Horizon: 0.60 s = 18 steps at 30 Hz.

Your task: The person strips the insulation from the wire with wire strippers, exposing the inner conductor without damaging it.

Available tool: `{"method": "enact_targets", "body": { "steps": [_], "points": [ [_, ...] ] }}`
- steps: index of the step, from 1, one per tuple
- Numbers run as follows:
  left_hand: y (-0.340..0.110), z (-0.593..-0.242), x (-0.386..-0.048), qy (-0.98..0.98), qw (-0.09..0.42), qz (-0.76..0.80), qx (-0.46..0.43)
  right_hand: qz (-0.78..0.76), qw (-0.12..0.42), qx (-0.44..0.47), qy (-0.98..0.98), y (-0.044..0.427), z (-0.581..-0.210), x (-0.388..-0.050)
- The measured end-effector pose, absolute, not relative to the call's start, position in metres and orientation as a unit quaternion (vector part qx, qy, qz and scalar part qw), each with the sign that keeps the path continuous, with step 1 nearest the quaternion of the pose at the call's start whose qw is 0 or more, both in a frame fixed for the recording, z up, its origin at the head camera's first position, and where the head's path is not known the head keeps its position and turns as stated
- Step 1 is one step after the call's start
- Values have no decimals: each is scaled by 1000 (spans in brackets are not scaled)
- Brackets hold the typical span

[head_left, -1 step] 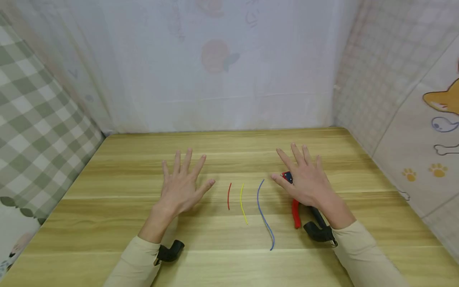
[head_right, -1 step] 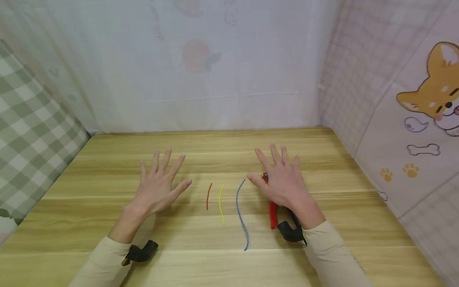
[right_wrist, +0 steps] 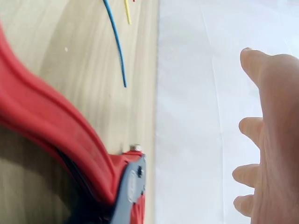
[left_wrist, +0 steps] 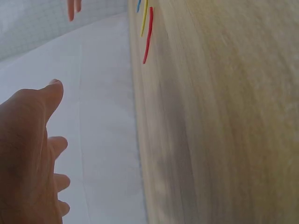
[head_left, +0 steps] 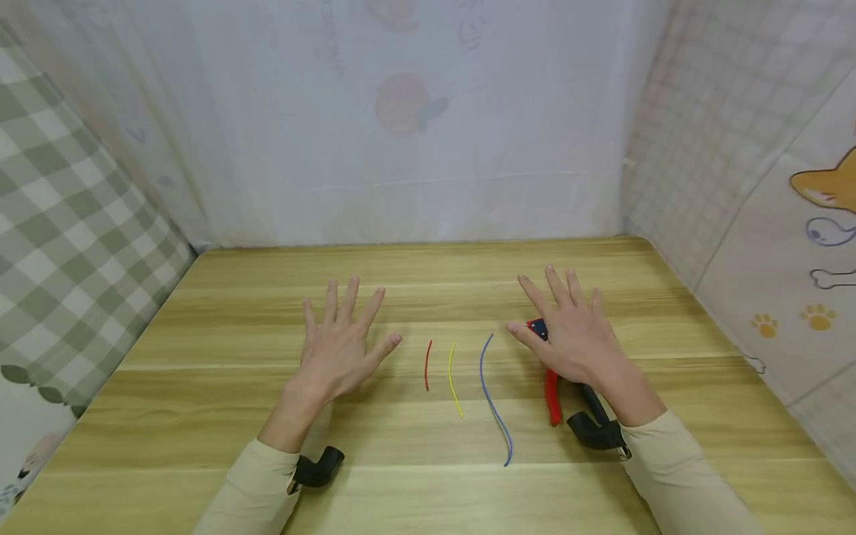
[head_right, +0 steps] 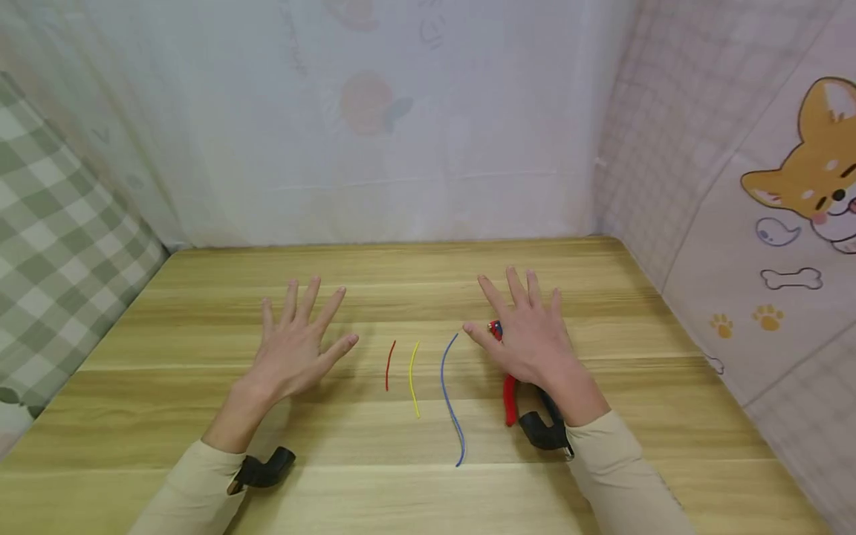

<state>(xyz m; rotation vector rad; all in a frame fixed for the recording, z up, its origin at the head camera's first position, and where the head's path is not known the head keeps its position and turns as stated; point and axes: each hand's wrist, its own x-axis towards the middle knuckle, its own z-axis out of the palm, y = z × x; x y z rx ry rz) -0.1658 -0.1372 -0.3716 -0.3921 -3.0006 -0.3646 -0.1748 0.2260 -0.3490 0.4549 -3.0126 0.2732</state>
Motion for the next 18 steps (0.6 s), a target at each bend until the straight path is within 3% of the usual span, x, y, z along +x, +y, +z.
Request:
{"method": "enact_targets", "body": {
  "steps": [12, 18],
  "points": [
    [-127, -365, -159, -979, 49, -131, -147, 106, 42, 111, -987, 235, -329, -164],
    [-92, -360, -150, -974, 116, -96, -168, 92, 0, 50, -995, 234, -331, -148]
  ]
}}
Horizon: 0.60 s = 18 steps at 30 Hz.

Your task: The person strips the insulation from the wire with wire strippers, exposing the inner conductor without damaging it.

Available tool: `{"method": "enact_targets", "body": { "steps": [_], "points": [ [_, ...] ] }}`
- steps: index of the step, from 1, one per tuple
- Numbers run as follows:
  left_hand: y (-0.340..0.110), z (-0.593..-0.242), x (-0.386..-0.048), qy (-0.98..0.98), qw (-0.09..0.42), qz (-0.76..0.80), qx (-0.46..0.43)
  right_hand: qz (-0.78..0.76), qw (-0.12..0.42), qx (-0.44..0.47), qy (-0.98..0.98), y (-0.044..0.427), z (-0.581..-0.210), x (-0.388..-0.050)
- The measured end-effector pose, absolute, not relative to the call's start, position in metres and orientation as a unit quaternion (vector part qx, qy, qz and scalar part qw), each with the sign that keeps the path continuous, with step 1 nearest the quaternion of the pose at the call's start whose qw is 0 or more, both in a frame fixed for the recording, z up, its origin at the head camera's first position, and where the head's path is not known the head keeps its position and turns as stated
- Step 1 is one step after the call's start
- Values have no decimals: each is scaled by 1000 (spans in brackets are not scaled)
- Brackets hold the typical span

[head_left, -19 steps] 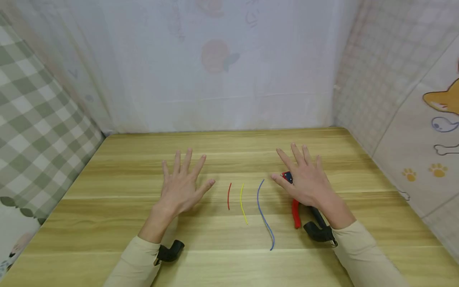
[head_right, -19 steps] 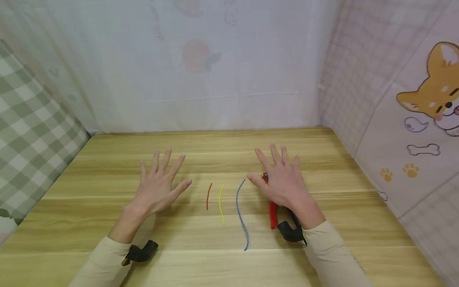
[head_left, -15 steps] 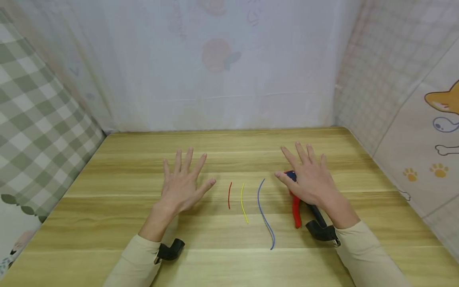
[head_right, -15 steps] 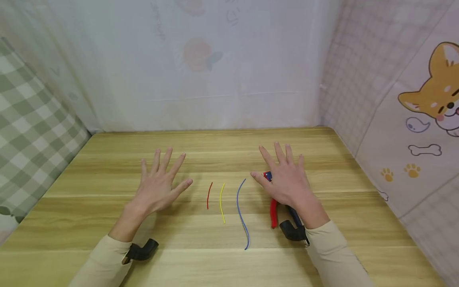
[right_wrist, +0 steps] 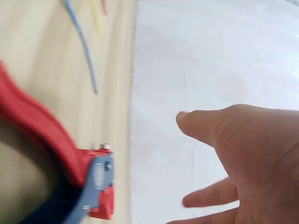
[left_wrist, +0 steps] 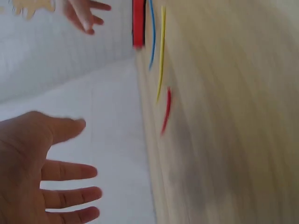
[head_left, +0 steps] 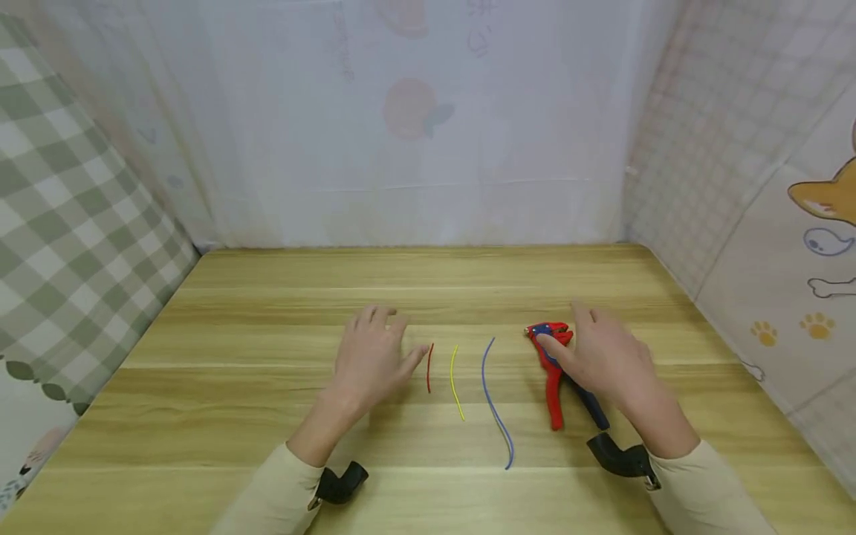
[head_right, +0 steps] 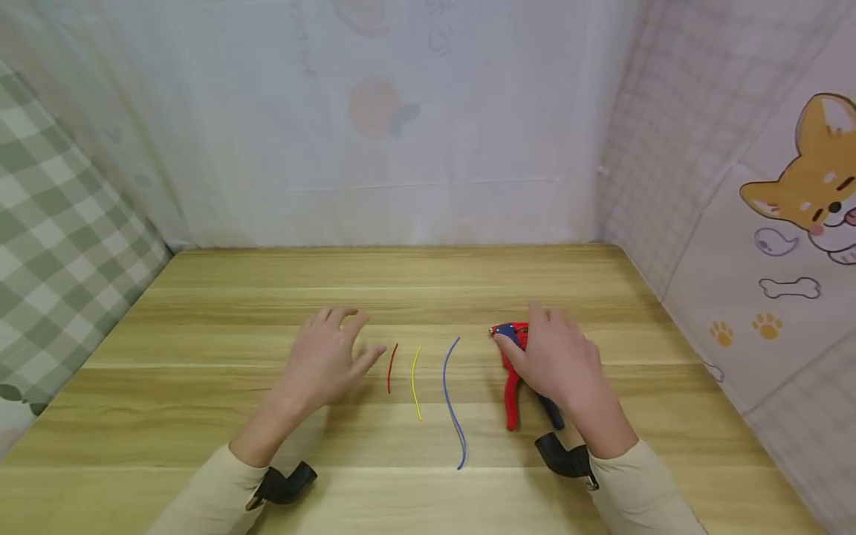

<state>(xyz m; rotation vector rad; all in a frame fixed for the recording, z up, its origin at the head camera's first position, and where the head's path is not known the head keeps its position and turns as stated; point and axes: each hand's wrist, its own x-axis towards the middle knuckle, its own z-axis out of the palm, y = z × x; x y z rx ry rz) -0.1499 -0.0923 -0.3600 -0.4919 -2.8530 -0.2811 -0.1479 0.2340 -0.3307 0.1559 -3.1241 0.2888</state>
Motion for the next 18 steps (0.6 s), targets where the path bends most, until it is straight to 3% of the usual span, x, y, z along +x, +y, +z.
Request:
{"method": "enact_targets", "body": {
  "steps": [3, 11, 18],
  "points": [
    [-63, -357, -148, -973, 105, -103, -178, 70, -7, 42, -997, 231, -338, -139],
    [6, -364, -159, -977, -53, -76, -194, 47, -40, 22, -998, 225, -363, -124],
    [20, -372, -161, -976, -69, -40, -201, 47, -1, 20, -999, 221, -374, -122]
  ]
}}
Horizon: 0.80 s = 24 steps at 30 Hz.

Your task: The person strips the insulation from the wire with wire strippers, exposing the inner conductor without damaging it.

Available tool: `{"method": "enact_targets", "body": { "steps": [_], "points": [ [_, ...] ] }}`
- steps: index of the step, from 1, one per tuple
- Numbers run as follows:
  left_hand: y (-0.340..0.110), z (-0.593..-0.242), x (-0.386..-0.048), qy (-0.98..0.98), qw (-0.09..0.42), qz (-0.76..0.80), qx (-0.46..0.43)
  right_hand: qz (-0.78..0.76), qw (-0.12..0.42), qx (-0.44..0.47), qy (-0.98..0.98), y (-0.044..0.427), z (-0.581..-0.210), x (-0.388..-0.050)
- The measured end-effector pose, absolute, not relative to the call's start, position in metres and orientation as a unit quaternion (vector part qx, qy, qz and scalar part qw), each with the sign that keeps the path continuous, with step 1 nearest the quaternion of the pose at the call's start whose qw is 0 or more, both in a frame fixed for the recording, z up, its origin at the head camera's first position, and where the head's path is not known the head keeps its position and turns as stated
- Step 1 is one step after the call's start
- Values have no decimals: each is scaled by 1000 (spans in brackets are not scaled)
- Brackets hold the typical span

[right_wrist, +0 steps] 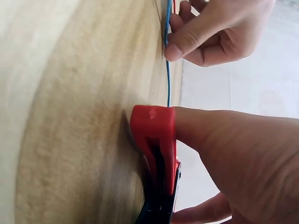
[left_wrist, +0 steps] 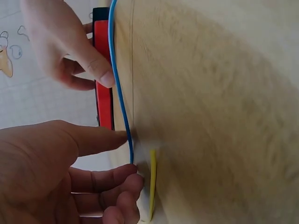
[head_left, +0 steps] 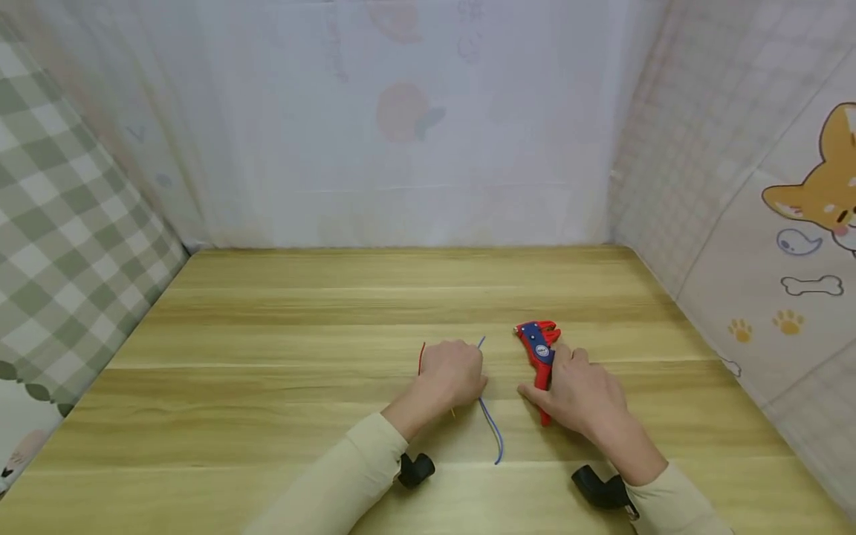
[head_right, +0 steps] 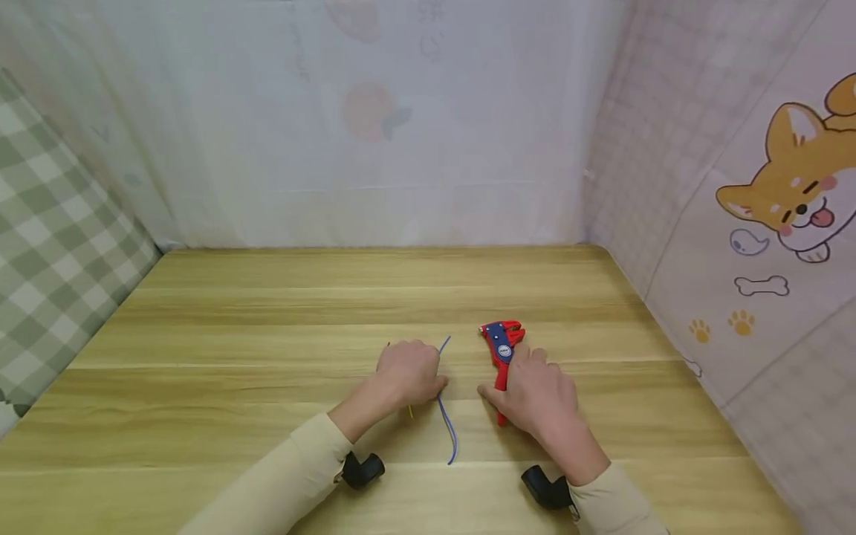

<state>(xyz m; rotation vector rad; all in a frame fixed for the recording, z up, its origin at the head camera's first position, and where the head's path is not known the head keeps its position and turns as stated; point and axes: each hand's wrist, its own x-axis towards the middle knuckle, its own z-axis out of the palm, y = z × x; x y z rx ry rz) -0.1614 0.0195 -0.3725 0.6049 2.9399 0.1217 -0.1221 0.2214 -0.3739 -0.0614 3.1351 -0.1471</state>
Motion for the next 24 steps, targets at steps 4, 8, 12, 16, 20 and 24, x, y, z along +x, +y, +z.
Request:
{"method": "enact_targets", "body": {
  "steps": [4, 8, 12, 16, 20, 24],
  "points": [
    [24, -374, -159, 973, 86, 55, 205, -57, 14, -11, 998, 225, -373, -122],
    [29, -373, -156, 973, 89, 66, 204, -73, 27, -5, 997, 228, -372, -124],
    [32, -370, -155, 974, 88, 69, 197, -86, 31, -3, 996, 229, -372, -128],
    [34, -368, -152, 974, 85, 60, 199, -96, 37, 8, 995, 231, -372, -129],
    [37, -367, -149, 973, 84, 55, 206, -101, 33, 8, 994, 233, -373, -130],
    [43, -369, -148, 972, 86, 53, 211, -109, 32, 12, 993, 236, -372, -130]
  ]
}}
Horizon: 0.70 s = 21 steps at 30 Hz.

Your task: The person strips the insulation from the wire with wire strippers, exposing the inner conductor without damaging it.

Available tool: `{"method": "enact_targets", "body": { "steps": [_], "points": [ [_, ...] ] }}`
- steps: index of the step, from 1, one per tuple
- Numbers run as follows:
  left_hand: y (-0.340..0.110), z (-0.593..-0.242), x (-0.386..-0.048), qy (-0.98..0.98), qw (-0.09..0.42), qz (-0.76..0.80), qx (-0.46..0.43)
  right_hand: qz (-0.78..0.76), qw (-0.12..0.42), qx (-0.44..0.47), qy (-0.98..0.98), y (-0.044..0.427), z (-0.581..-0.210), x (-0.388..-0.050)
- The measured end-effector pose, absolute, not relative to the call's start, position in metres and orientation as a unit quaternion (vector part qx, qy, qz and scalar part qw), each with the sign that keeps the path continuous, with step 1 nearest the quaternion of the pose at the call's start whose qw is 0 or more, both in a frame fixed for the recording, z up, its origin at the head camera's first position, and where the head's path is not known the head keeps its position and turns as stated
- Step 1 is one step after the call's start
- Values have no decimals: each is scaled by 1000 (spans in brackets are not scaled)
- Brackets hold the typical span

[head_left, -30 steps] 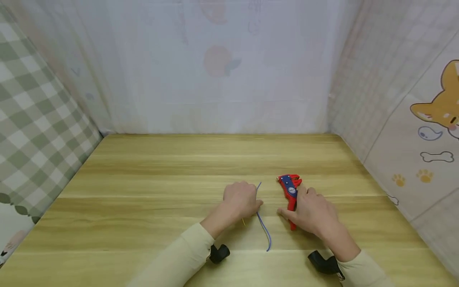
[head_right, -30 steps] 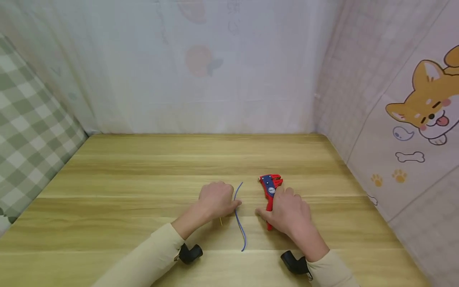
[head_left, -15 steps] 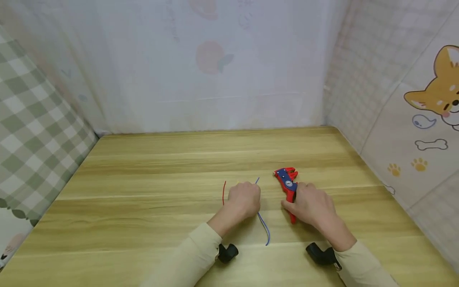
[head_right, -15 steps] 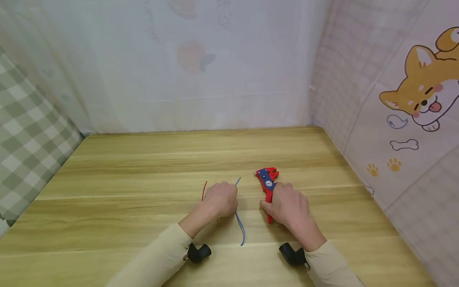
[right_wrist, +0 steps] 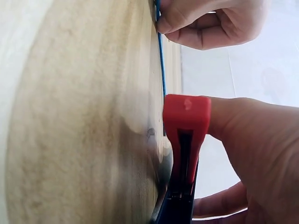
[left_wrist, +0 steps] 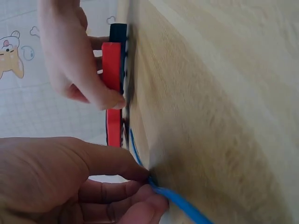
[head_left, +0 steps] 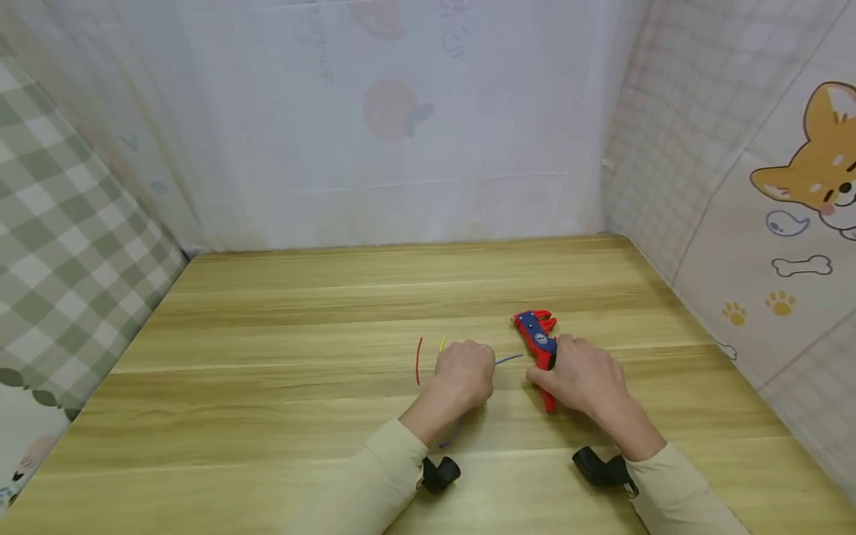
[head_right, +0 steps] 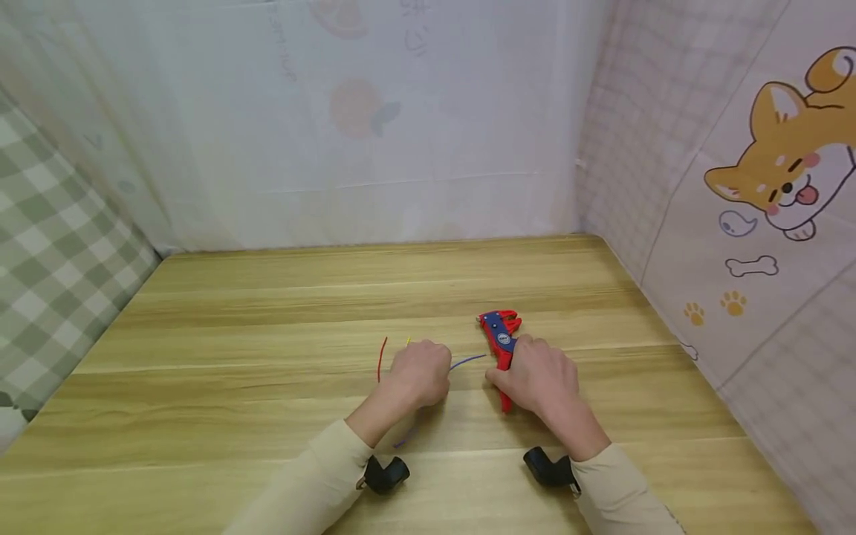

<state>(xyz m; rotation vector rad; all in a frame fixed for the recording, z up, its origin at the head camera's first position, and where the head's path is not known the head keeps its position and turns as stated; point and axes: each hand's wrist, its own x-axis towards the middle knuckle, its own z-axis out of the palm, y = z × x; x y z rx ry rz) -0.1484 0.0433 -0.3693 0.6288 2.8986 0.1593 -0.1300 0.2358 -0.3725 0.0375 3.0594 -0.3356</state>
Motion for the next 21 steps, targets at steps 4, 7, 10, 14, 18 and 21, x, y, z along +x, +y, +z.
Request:
{"method": "enact_targets", "body": {
  "steps": [4, 7, 10, 14, 18, 21],
  "points": [
    [47, -374, -146, 973, 70, 50, 213, -138, 48, 20, 989, 240, -369, -132],
    [44, -372, -140, 971, 55, 67, 222, -187, 64, 22, 980, 247, -364, -134],
    [37, -360, -134, 964, 47, 118, 232, -289, 78, 22, 954, 257, -358, -137],
    [22, -343, -132, 949, 29, 204, 237, -509, 98, -4, 855, 270, -351, -141],
    [3, -332, -135, 937, 15, 253, 240, -670, 143, -77, 724, 277, -349, -141],
    [-13, -327, -138, 929, 9, 278, 245, -700, 160, -94, 690, 273, -350, -140]
  ]
}}
